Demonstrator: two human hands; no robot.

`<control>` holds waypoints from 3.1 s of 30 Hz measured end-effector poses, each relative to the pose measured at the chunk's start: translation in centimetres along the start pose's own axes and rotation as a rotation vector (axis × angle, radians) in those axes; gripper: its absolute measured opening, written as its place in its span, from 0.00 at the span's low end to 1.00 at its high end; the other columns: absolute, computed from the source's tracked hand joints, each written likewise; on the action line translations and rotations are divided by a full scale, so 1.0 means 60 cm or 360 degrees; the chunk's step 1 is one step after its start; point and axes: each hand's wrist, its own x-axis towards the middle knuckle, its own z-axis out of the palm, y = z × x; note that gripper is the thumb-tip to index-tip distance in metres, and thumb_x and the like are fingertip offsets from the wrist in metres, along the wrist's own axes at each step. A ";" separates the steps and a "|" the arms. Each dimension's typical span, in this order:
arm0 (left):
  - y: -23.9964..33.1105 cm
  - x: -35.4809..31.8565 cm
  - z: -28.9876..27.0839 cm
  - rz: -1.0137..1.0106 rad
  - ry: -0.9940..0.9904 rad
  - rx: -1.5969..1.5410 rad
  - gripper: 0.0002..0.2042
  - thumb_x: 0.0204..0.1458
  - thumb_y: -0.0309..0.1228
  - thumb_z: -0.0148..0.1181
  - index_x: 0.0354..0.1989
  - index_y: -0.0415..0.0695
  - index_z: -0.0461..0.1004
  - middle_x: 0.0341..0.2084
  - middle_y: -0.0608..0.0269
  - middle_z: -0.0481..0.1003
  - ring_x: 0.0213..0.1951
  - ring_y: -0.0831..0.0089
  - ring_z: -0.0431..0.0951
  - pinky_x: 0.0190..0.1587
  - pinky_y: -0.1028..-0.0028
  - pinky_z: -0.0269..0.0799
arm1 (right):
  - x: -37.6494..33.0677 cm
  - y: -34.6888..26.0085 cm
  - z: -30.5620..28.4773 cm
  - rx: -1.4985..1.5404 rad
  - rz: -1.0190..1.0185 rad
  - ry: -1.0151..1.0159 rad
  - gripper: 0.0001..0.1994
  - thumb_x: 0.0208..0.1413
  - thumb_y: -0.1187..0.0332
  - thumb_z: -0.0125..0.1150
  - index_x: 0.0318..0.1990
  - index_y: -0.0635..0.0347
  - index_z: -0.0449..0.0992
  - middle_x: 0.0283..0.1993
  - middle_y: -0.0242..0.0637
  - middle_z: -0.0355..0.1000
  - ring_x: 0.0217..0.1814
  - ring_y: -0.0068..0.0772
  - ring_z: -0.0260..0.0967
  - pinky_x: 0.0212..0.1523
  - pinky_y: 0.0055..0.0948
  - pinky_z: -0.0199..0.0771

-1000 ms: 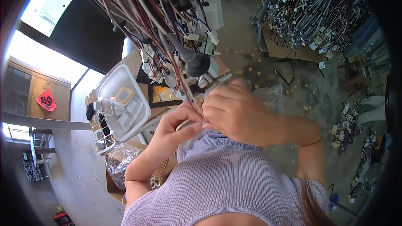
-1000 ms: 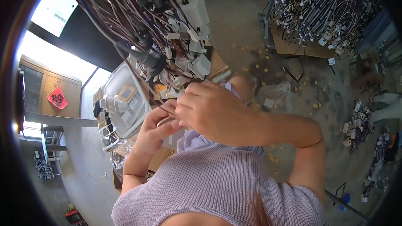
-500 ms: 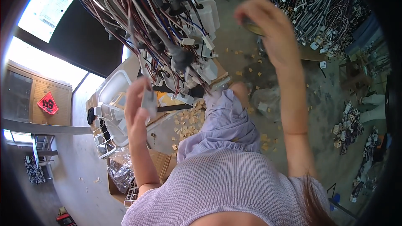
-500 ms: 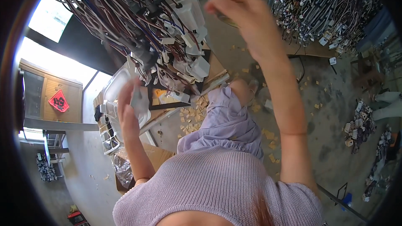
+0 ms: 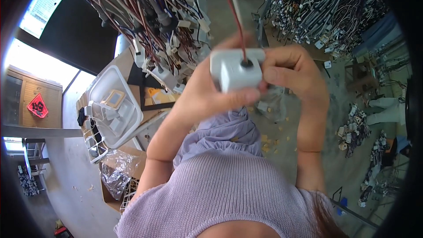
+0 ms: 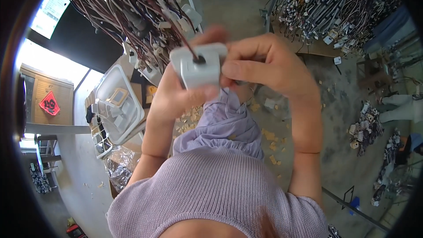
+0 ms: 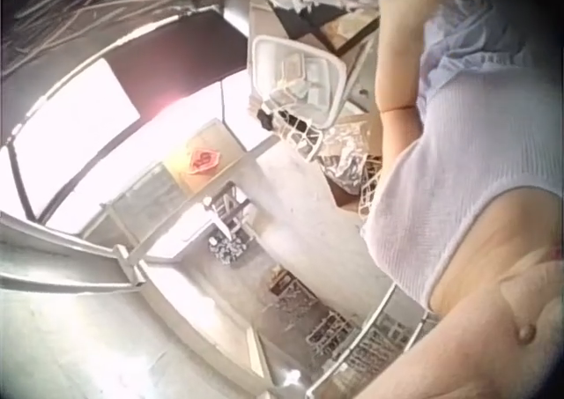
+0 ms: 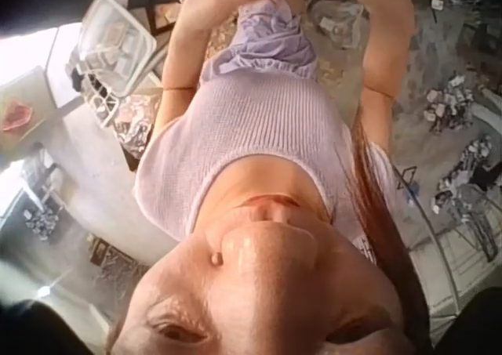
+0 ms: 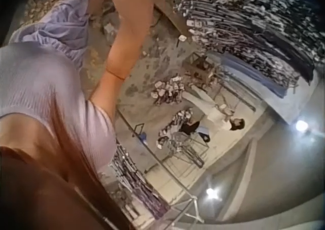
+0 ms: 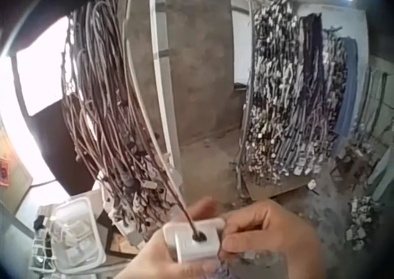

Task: Taping electrical wires into plastic connectors for wire harness assembly.

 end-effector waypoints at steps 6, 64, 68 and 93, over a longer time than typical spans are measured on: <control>-0.026 0.005 0.007 0.0209 0.0319 -0.0374 0.30 0.50 0.28 0.61 0.62 0.39 0.58 0.44 0.62 0.72 0.46 0.75 0.72 0.49 0.74 0.68 | 0.011 0.012 0.004 -0.0055 -0.0544 0.0758 0.15 0.62 0.64 0.47 0.33 0.68 0.75 0.41 0.41 0.74 0.30 0.22 0.68 0.31 0.23 0.69; -0.030 -0.028 0.009 -0.0580 -0.1812 -0.1951 0.26 0.35 0.27 0.57 0.41 0.17 0.62 0.27 0.38 0.68 0.22 0.58 0.73 0.18 0.64 0.74 | 0.194 -0.041 0.065 -0.0201 -0.0884 -0.1250 0.19 0.44 0.56 0.71 0.37 0.61 0.78 0.39 0.46 0.70 0.39 0.35 0.71 0.40 0.27 0.71; -0.027 -0.038 -0.008 -0.0563 -0.1436 -0.2083 0.28 0.35 0.30 0.56 0.41 0.17 0.61 0.22 0.42 0.67 0.18 0.61 0.69 0.16 0.65 0.72 | 0.213 -0.055 0.035 -0.0452 -0.0926 -0.1448 0.14 0.43 0.76 0.67 0.41 0.65 0.77 0.51 0.43 0.69 0.53 0.37 0.68 0.55 0.34 0.67; -0.034 -0.017 -0.033 0.0060 -0.0007 -0.0687 0.17 0.39 0.28 0.57 0.39 0.33 0.71 0.26 0.51 0.77 0.27 0.61 0.79 0.29 0.68 0.76 | 0.063 -0.137 0.072 -0.0740 0.0425 -0.0310 0.41 0.55 0.37 0.49 0.59 0.70 0.63 0.40 0.42 0.73 0.39 0.26 0.73 0.43 0.21 0.73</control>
